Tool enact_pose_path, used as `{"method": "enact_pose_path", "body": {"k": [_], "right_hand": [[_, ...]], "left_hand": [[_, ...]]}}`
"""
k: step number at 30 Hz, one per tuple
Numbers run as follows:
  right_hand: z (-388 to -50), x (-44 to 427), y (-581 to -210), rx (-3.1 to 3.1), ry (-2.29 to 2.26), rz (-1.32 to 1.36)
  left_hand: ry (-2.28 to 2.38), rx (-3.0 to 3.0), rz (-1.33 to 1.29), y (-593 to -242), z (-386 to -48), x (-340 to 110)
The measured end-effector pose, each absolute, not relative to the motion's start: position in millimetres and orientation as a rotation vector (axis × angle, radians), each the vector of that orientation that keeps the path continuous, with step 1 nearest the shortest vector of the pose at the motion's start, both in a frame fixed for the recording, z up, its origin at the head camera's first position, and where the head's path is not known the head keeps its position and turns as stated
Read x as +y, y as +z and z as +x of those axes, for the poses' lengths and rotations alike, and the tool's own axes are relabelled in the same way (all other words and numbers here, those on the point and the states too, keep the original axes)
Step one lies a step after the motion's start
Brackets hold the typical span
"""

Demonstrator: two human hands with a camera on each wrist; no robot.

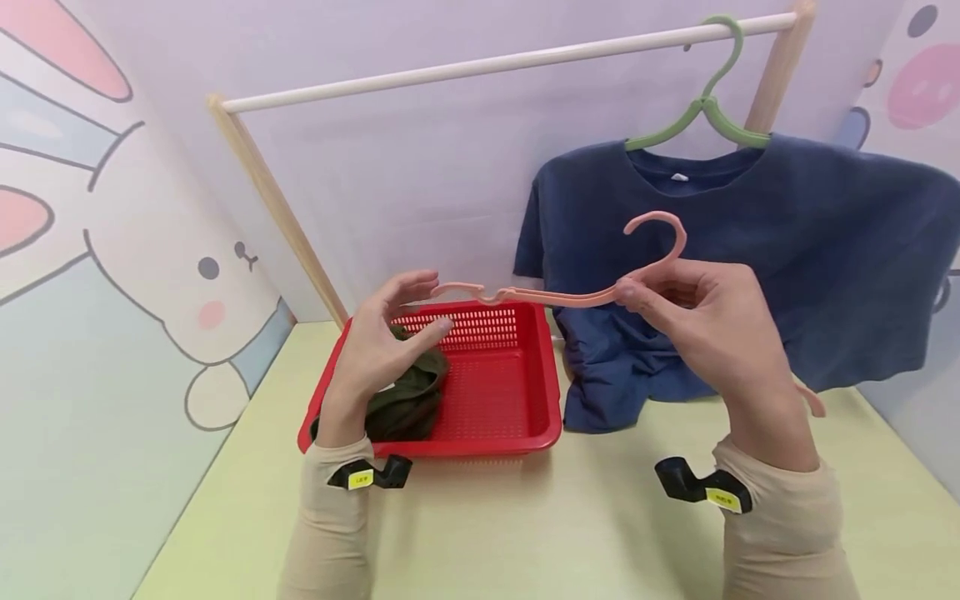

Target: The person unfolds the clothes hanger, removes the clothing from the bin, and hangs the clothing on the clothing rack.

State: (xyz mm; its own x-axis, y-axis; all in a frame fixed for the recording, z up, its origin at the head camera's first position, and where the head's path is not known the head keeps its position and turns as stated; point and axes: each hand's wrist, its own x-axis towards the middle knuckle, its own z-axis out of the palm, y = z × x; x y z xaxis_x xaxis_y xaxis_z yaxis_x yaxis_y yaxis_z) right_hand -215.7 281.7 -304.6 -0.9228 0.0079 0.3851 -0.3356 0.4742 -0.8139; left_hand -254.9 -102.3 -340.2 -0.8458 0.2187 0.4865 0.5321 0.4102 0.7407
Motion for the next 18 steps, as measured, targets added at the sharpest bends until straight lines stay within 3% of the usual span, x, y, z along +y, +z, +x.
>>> {"method": "enact_pose_path", "body": {"k": [18], "right_hand": [[-215,288,-304,-2.375,1.437,0.257]], "left_hand": [[-1.136,-2.619,-0.417,-346,-197,-209]]}}
